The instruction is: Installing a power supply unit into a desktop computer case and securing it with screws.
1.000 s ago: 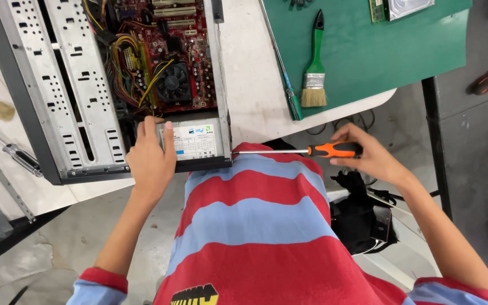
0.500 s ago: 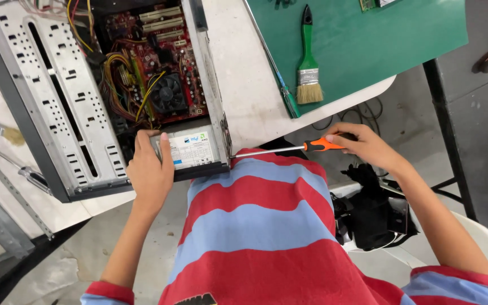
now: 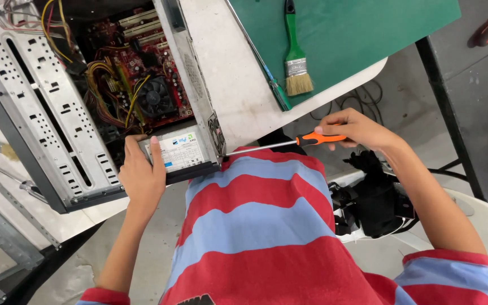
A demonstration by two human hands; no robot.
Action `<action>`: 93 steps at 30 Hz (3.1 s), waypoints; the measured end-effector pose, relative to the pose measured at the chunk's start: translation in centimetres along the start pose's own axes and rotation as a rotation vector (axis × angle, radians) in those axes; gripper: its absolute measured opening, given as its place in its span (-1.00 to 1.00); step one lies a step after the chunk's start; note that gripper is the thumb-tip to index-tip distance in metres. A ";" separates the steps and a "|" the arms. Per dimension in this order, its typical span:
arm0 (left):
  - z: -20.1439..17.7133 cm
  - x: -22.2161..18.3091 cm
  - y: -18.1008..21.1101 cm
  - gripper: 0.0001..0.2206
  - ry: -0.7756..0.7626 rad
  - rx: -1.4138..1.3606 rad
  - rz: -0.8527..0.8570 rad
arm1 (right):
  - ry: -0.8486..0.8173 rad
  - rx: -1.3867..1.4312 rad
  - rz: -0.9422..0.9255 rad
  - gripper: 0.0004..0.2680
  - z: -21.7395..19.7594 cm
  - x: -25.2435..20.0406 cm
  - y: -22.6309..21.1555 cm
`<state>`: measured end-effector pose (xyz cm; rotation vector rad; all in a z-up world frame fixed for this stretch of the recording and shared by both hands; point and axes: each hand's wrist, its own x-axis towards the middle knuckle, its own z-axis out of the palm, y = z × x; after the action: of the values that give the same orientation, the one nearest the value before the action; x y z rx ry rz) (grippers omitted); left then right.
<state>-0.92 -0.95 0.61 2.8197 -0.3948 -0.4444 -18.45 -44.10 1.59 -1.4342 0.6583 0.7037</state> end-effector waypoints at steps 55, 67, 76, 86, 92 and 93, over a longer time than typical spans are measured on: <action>-1.6 0.0 2.6 -0.75 0.168 -0.110 0.075 | 0.535 0.276 -0.397 -0.77 -4.3 3.6 4.1; -1.6 0.0 2.7 -0.79 0.220 -0.161 0.058 | 0.791 -0.042 -0.303 -0.79 -5.9 10.5 0.9; -1.4 0.0 2.3 -0.77 0.221 -0.172 0.036 | 0.770 0.002 -0.258 -0.74 -5.9 10.1 1.0; -1.5 0.0 2.2 -0.76 0.292 -0.196 0.029 | 0.772 0.054 -0.285 -0.74 -3.8 9.3 2.0; -3.8 0.3 8.0 -0.76 0.639 -0.666 0.105 | 0.749 0.177 -0.300 -0.86 3.3 1.0 -4.1; -4.0 0.6 9.6 -0.79 0.593 -0.844 0.107 | 0.723 0.205 -0.267 -0.85 4.6 -0.6 -5.2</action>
<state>-1.22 -9.24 6.98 1.9574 -0.1642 0.2224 -14.89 -39.56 5.51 -1.5382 1.0304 -0.1156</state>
